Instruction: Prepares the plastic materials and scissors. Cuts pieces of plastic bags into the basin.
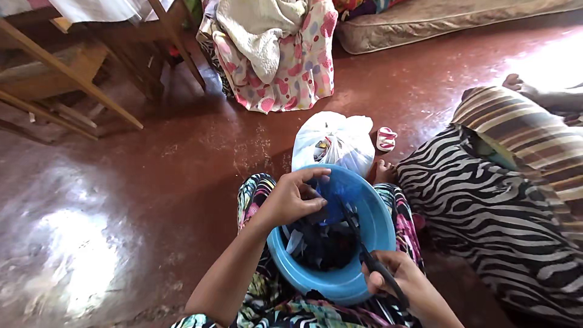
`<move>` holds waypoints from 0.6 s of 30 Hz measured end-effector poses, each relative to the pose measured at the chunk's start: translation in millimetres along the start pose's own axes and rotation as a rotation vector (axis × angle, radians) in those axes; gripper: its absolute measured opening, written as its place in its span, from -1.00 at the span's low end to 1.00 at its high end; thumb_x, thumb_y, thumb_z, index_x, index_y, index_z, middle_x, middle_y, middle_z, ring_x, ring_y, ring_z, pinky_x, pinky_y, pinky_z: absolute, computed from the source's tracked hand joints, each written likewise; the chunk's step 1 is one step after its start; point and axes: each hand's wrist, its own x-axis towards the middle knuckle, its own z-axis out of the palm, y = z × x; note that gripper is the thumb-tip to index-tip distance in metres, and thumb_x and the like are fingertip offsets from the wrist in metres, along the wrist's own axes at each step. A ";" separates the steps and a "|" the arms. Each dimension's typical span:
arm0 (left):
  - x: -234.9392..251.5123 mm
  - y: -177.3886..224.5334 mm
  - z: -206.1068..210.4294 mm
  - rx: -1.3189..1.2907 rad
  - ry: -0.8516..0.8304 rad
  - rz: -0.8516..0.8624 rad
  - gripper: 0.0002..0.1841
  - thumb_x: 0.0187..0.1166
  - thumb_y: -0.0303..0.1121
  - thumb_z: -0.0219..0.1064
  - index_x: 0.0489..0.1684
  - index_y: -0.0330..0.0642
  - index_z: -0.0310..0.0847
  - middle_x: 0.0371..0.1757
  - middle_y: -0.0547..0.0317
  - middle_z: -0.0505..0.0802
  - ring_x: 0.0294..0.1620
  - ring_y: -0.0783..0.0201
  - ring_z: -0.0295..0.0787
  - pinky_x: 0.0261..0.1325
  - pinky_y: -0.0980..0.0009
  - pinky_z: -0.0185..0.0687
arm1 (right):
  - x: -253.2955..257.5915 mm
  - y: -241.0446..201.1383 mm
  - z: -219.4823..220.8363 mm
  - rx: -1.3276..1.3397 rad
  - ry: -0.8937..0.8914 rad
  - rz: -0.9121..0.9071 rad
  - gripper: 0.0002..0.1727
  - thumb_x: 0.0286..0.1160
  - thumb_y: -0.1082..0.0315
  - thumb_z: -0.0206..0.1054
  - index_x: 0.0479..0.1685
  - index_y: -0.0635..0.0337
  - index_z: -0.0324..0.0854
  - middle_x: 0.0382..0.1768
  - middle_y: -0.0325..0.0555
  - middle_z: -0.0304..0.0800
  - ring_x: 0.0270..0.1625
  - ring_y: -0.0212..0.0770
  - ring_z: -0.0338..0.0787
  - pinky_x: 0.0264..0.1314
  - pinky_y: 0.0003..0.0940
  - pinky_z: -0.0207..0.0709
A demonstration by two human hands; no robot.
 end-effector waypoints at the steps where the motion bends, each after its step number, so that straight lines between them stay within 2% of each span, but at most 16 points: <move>1: -1.5 -0.4 1.8 -0.008 0.018 -0.048 -0.37 0.34 -0.58 0.51 0.49 -0.45 0.46 0.28 -0.06 0.76 -0.14 0.53 0.82 -0.04 0.63 0.76 | 0.2 0.2 0.6 0.005 0.014 -0.008 -0.52 0.00 -0.33 0.62 -0.46 -0.15 0.77 -0.60 -0.58 0.79 -0.57 -0.66 0.70 -0.50 -0.71 0.56; 3: -4.1 -3.7 6.9 -0.023 0.021 -0.143 -0.17 0.35 -0.50 0.54 0.72 -0.32 0.21 0.39 -0.06 0.67 -0.09 0.46 0.83 -0.07 0.58 0.77 | 0.5 -0.3 1.5 0.009 0.037 -0.011 -0.53 0.00 -0.32 0.62 -0.46 -0.15 0.77 -0.60 -0.58 0.79 -0.57 -0.65 0.71 -0.48 -0.71 0.58; 6: -8.7 -14.6 18.2 -0.138 0.019 -0.195 -0.11 0.37 -0.56 0.50 0.77 -0.40 0.04 0.27 -0.09 0.74 -0.04 0.38 0.86 0.02 0.50 0.80 | 1.6 -0.2 1.9 0.013 0.048 -0.014 -0.54 0.00 -0.32 0.62 -0.46 -0.15 0.77 -0.59 -0.58 0.80 -0.57 -0.65 0.71 -0.48 -0.71 0.58; 8: -11.8 -21.1 23.3 -0.181 0.000 -0.212 -0.18 0.38 -0.61 0.45 0.70 -0.46 0.10 0.11 -0.02 0.82 -0.06 0.40 0.85 0.07 0.48 0.78 | 1.9 0.4 2.3 0.016 0.058 -0.007 -0.54 0.00 -0.30 0.63 -0.47 -0.15 0.76 -0.60 -0.57 0.80 -0.58 -0.64 0.71 -0.49 -0.71 0.58; 10: -15.4 -26.0 25.6 -0.179 -0.017 -0.222 -0.32 0.37 -0.63 0.42 0.57 -0.49 0.29 -0.03 0.10 0.85 -0.15 0.48 0.82 0.03 0.53 0.74 | 2.2 0.2 2.5 0.036 0.074 0.003 -0.54 -0.02 -0.29 0.65 -0.48 -0.14 0.76 -0.61 -0.55 0.81 -0.58 -0.62 0.72 -0.50 -0.70 0.59; 13: -21.3 -32.0 23.8 -0.137 -0.084 -0.231 -0.47 0.37 -0.64 0.40 0.40 -0.48 0.48 -0.07 0.15 0.84 -0.15 0.53 0.78 0.02 0.58 0.72 | 2.7 1.5 0.9 0.056 0.090 -0.016 -0.53 0.00 -0.31 0.63 -0.47 -0.13 0.78 -0.61 -0.53 0.81 -0.58 -0.61 0.73 -0.49 -0.70 0.60; 14: -23.0 -33.2 21.9 -0.071 -0.127 -0.237 -0.48 0.37 -0.62 0.41 0.39 -0.46 0.50 -0.02 0.10 0.84 -0.12 0.49 0.78 0.03 0.55 0.71 | 2.9 1.6 0.5 0.062 0.091 -0.021 -0.53 0.01 -0.31 0.63 -0.47 -0.13 0.79 -0.61 -0.53 0.81 -0.58 -0.61 0.73 -0.49 -0.70 0.60; 15: -24.4 -33.6 19.1 0.024 -0.188 -0.247 -0.45 0.37 -0.58 0.46 0.43 -0.45 0.51 0.08 -0.03 0.83 -0.03 0.36 0.79 0.09 0.46 0.70 | 3.4 2.3 0.2 0.069 0.090 -0.027 -0.54 0.02 -0.30 0.63 -0.47 -0.12 0.79 -0.61 -0.52 0.81 -0.58 -0.61 0.74 -0.49 -0.70 0.60; 17: -25.6 -32.0 15.2 0.188 -0.312 -0.291 -0.32 0.37 -0.41 0.58 0.52 -0.45 0.50 0.33 -0.26 0.76 0.26 0.05 0.75 0.37 0.19 0.61 | 4.0 3.6 0.7 0.087 0.083 -0.041 -0.56 0.04 -0.27 0.64 -0.47 -0.11 0.79 -0.60 -0.51 0.82 -0.57 -0.60 0.74 -0.48 -0.70 0.61; 18: -26.7 -30.1 16.4 0.216 -0.334 -0.317 -0.36 0.37 -0.31 0.61 0.43 -0.46 0.57 0.28 -0.26 0.77 0.26 0.02 0.73 0.39 0.13 0.58 | 3.9 3.3 1.9 0.098 0.080 -0.042 -0.56 0.04 -0.25 0.65 -0.46 -0.11 0.80 -0.60 -0.50 0.82 -0.57 -0.60 0.74 -0.47 -0.70 0.62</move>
